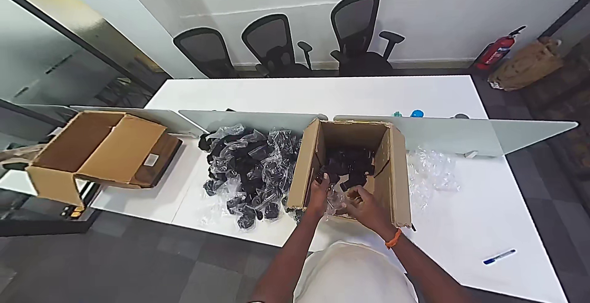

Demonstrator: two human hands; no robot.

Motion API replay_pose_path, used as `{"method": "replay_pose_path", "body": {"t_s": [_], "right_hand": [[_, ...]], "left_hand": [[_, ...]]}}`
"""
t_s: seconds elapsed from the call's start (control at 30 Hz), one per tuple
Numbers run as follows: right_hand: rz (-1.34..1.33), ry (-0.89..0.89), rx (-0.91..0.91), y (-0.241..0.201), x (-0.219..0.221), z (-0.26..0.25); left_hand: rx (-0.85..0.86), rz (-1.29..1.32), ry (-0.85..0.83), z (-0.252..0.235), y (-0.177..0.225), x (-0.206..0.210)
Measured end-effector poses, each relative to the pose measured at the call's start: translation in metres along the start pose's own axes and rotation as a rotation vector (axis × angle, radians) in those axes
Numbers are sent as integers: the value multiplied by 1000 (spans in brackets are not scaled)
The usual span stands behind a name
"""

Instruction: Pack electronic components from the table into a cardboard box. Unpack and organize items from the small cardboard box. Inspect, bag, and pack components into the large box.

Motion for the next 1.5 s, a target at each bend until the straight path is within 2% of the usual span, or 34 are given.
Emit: {"method": "replay_pose_path", "body": {"t_s": [0.07, 0.13, 0.27, 0.33, 0.47, 0.6, 0.73, 0.8, 0.87, 0.97, 1.13, 1.27, 1.4, 1.5], "right_hand": [[-60, -102, 224, 2, 14, 3], [-177, -181, 370, 5, 24, 2], [-529, -248, 481, -4, 23, -7], [-613, -172, 460, -6, 18, -10], [-670, 82, 457, 6, -6, -12], [-563, 414, 313, 18, -53, -13], [-456, 640, 101, 21, -96, -15], [-454, 702, 117, 30, -100, -13], [-451, 723, 146, 38, -94, -10], [-401, 734, 138, 38, -87, -6], [-326, 681, 159, 37, -86, -10], [-174, 576, 190, 32, -82, -16], [53, 182, 100, 15, -63, -21], [272, -70, -50, 10, -36, -25]], "left_hand": [[5, 2, 45, 1, 1, -3], [8, 8, 88, 3, 4, -4], [5, 118, 148, 10, 4, 1], [77, 120, 161, 10, 4, 5], [113, 132, 64, 0, 4, 1], [167, -185, 7, -11, 12, -9], [92, -809, -169, -29, 7, -17], [72, -1041, -253, -32, 0, -13], [83, -1156, -284, -37, -6, -7], [86, -1149, -250, -45, -12, -3], [64, -1090, -98, -45, -12, -5], [273, -925, -136, -39, -1, -1], [582, -605, -240, -12, 8, 11], [746, -569, -410, 7, -5, 19]]}}
Point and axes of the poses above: each hand's wrist, its own z-axis away from the middle knuckle, its own x-axis out of the palm, y = z × x, the point moved 4 cm from there along -z, towards the middle knuckle, and after that the axes turned 14 degrees about y, right-handed, at the moved point
